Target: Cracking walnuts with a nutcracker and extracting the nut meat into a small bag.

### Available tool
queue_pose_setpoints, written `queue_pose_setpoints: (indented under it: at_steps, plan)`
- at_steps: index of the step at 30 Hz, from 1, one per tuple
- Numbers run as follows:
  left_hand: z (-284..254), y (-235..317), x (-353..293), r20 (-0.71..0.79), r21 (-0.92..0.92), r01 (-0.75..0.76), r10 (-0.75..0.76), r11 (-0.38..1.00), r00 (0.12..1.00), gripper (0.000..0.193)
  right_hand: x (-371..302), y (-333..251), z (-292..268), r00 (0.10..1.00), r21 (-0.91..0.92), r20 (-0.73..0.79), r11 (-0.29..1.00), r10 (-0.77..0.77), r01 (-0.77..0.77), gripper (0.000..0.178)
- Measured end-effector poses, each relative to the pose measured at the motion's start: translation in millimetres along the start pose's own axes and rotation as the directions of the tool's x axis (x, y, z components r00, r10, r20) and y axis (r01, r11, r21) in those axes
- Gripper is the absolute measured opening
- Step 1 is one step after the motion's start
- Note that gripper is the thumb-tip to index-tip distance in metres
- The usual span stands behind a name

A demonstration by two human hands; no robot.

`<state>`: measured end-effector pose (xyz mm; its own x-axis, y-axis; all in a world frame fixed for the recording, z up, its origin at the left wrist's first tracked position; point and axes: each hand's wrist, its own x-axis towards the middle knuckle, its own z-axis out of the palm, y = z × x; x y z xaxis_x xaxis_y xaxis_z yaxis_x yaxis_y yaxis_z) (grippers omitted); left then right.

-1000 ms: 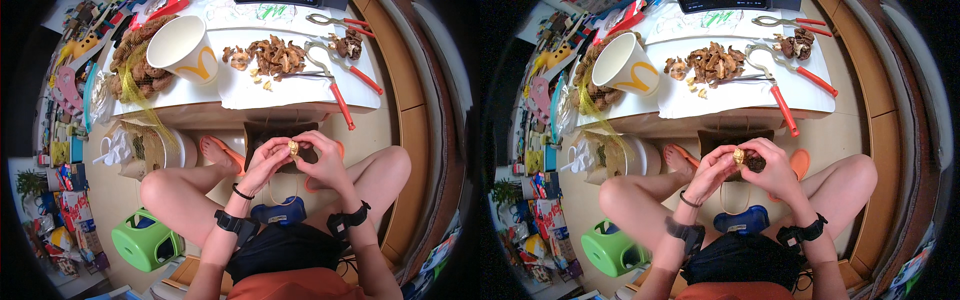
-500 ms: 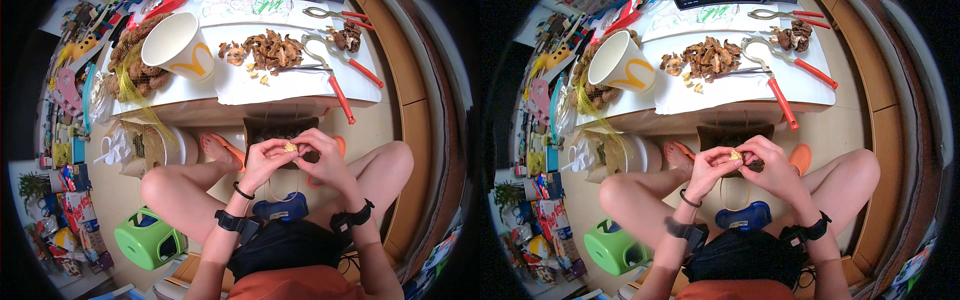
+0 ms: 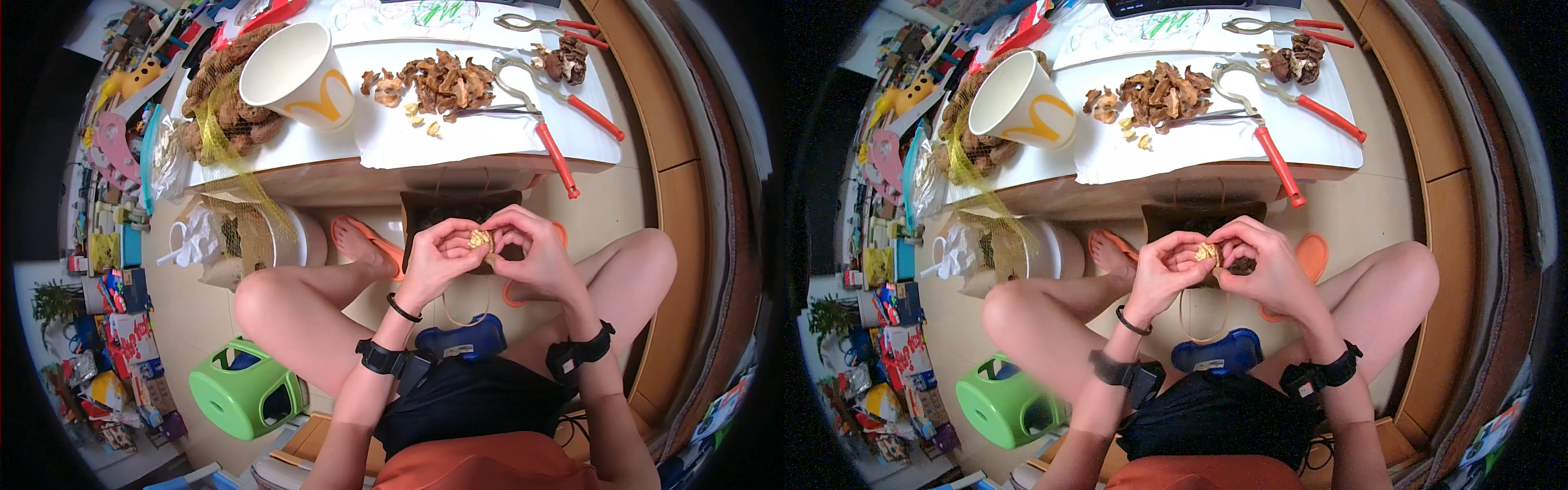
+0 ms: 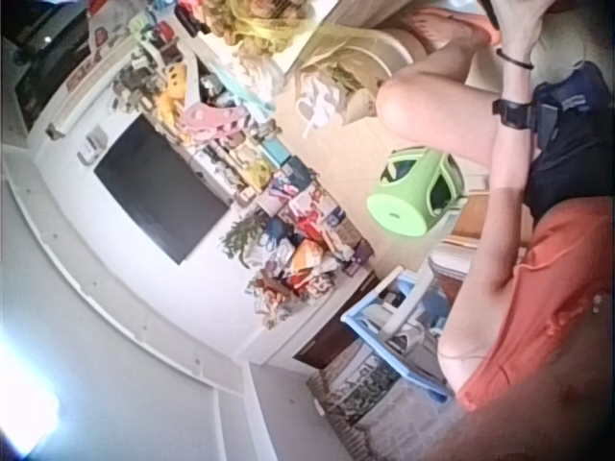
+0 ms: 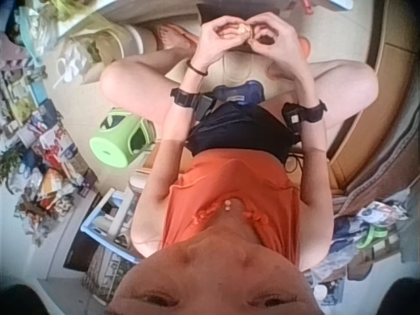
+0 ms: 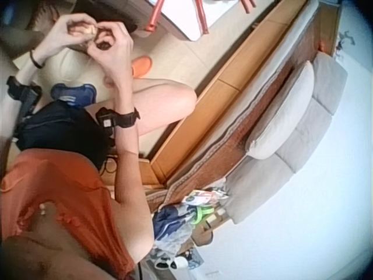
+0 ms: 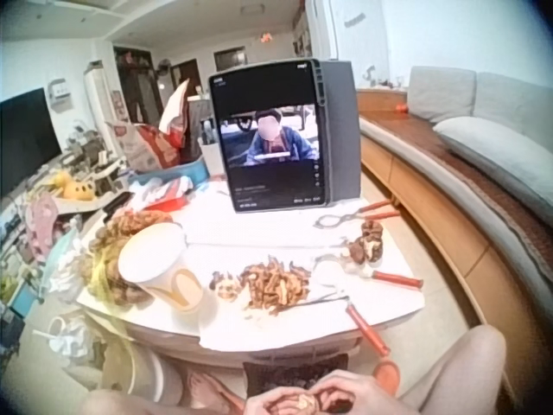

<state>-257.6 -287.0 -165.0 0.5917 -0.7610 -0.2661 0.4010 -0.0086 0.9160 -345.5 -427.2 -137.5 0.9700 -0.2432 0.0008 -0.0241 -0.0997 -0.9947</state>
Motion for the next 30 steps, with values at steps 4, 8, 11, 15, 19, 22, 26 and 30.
queue_pose_setpoints:
  at_steps: [4, 8, 11, 15, 19, 22, 26, 30]
  plan:
    - [0.4, -2.5, 1.7, -0.019, -0.017, -0.024, 0.024, 1.0, 1.0, 0.025, 1.7, 2.1, -1.0, 1.0, -0.041, -0.001, 0.999, -0.011, 0.011, 0.027]
    - [-0.8, -3.5, 1.0, -0.03, -0.044, -0.043, 0.042, 0.998, 0.999, 0.024, 1.6, 0.6, -2.8, 0.999, 0.004, -0.011, 1.0, 0.031, -0.031, 0.025]
    - [-3.6, -4.2, -0.1, -0.005, -0.046, -0.042, 0.042, 0.998, 0.999, 0.025, 2.2, 2.3, -3.0, 0.999, 0.139, -0.007, 0.989, 0.054, -0.052, 0.021]
    - [-5.5, -5.1, 2.6, 0.014, 0.024, -0.026, 0.026, 0.999, 1.0, 0.024, 4.1, 13.6, -6.3, 0.978, 0.307, -0.093, 0.94, 0.189, -0.152, 0.017]
    - [-3.6, -7.5, 3.1, -0.024, 0.038, -0.047, 0.048, 0.998, 0.999, 0.023, 3.5, 13.8, -13.2, 0.975, 0.026, -0.152, 0.986, 0.164, -0.162, 0.024]
    - [-2.9, -7.0, 3.5, -0.047, -0.081, -0.068, 0.064, 0.994, 0.997, 0.023, 2.0, 12.1, -8.1, 0.979, 0.18, 0.027, 0.962, 0.202, -0.204, 0.027]
    - [-3.5, -5.5, 2.0, -0.037, -0.076, -0.062, 0.06, 0.995, 0.998, 0.022, 3.1, 11.2, -1.5, 0.957, 0.22, 0.028, 0.932, 0.287, -0.286, 0.026]
    - [-1.3, -10.3, 2.6, -0.044, -0.046, -0.104, 0.102, 0.993, 0.994, 0.022, 5.8, 19.2, -0.6, 0.948, 0.246, 0.023, 0.917, 0.318, -0.313, 0.026]
